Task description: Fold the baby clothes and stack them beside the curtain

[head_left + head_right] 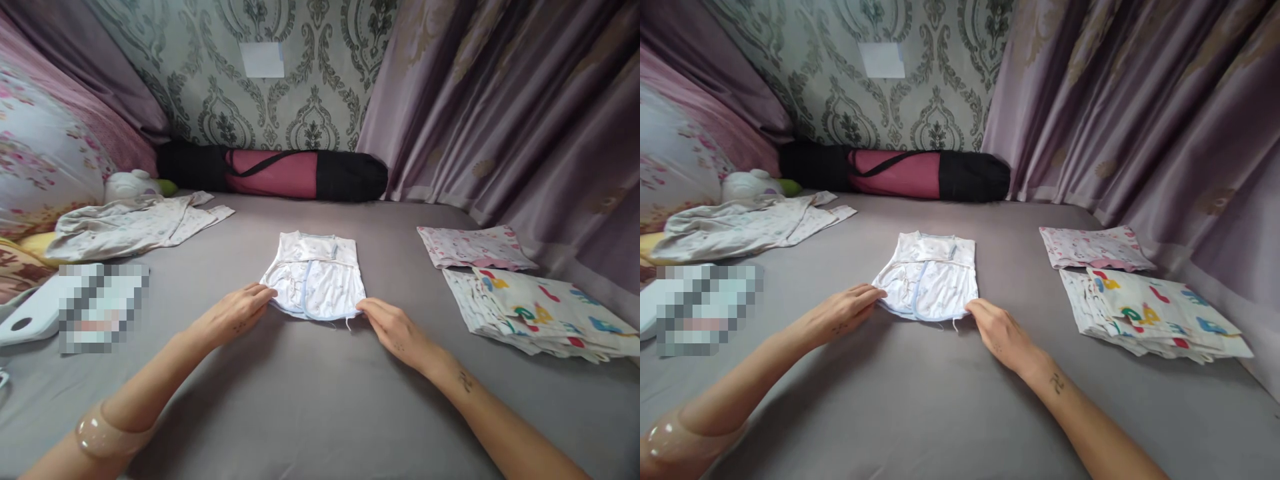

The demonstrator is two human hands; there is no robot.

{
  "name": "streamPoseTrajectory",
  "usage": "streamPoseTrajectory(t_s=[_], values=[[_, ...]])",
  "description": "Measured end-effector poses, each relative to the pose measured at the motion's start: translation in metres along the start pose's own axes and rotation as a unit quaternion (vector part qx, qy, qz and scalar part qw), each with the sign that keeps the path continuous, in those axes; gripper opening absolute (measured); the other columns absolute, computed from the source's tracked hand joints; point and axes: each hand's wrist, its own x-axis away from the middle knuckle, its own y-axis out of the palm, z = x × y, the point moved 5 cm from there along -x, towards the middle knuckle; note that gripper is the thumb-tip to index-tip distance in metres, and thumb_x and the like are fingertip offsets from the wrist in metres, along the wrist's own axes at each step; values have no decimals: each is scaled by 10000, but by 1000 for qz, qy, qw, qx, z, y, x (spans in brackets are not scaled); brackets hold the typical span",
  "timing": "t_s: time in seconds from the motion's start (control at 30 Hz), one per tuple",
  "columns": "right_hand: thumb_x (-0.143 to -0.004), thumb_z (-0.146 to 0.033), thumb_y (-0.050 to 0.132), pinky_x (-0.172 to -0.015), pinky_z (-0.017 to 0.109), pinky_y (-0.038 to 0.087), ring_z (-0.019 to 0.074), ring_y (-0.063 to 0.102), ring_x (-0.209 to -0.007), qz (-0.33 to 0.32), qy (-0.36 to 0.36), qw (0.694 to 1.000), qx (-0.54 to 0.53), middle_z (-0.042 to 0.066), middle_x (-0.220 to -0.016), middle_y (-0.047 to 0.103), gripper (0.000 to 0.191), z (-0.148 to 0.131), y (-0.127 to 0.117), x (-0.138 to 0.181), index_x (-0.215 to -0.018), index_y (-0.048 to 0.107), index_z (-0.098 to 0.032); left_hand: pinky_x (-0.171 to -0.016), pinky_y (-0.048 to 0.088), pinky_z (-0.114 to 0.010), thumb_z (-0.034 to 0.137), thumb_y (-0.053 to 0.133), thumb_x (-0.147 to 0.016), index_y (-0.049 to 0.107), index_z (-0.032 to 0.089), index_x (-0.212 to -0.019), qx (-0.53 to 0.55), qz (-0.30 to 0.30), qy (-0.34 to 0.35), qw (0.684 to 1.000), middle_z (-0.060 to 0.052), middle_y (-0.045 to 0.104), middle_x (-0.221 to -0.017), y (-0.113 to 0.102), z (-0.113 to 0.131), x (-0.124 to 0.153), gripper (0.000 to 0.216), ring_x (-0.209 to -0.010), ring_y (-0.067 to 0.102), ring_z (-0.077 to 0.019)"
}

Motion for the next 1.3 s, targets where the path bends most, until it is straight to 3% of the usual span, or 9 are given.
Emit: streamPoseTrajectory(t_s=[0.2, 0.4, 0.5, 0.67, 0.8, 1.07, 1.3], values=[[-854, 13, 345, -963, 381, 536, 209, 630, -1116, 17, -22, 999, -16, 89, -1203, 635, 518, -3, 4, 2, -1259, 550, -236, -901, 532, -358, 130, 431, -874, 562, 204, -1269, -6, 7, 12, 1000, -124, 637, -1185, 2, -1, 8, 424, -1090, 618, -242], [-947, -83, 401, -864, 384, 545, 226, 636, -1002, 32, 2, 999, 35, 80, -1052, 668, 327, 1, 6, -5, -1129, 624, -239, -920, 504, -364, 112, 366, -914, 569, 223, -1250, 16, 14, 20, 1000, -114, 639, -1183, 0, -8, 7, 408, -1086, 599, -223], [-936, -114, 458, -864, 367, 530, 216, 633, -964, 66, 14, 997, 22, 67, -995, 672, 247, 5, 0, -16, -1012, 660, -233, -895, 491, -364, 198, 391, -931, 624, 215, -1128, 19, 29, -29, 999, -95, 676, -1119, -10, -10, -3, 306, -1028, 625, -228], [-888, -145, 495, -872, 335, 517, 203, 646, -967, 141, 47, 988, -43, 64, -1015, 679, 205, 20, -11, -37, -946, 673, -229, -670, 480, -256, 345, 459, -912, 652, 221, -1031, 117, 61, -156, 979, -36, 699, -933, -25, -23, -23, 259, -787, 629, -172], [-887, -177, 506, -833, 309, 504, 202, 654, -936, 180, 67, 981, -39, 61, -996, 691, 181, 36, -17, -58, -957, 667, -219, -687, 469, -251, 399, 473, -899, 660, 214, -1004, 151, 103, -199, 963, -23, 681, -869, -27, -42, -41, 283, -746, 603, -158], [-921, -183, 456, -815, 290, 472, 212, 637, -955, 186, 139, 970, 65, 75, -1050, 690, 243, 72, -20, -106, -1052, 659, -202, -695, 458, -258, 301, 448, -838, 631, 182, -1004, 168, 193, -262, 931, -32, 659, -837, -9, -81, -89, 274, -755, 594, -170], [-983, -202, 408, -859, 285, 447, 222, 614, -1073, 116, 218, 960, 131, 90, -1179, 672, 287, 103, 0, -135, -1155, 637, -205, -758, 473, -305, 210, 412, -834, 611, 187, -1010, 112, 197, -271, 935, -77, 681, -915, 20, -113, -120, 267, -832, 619, -213]])
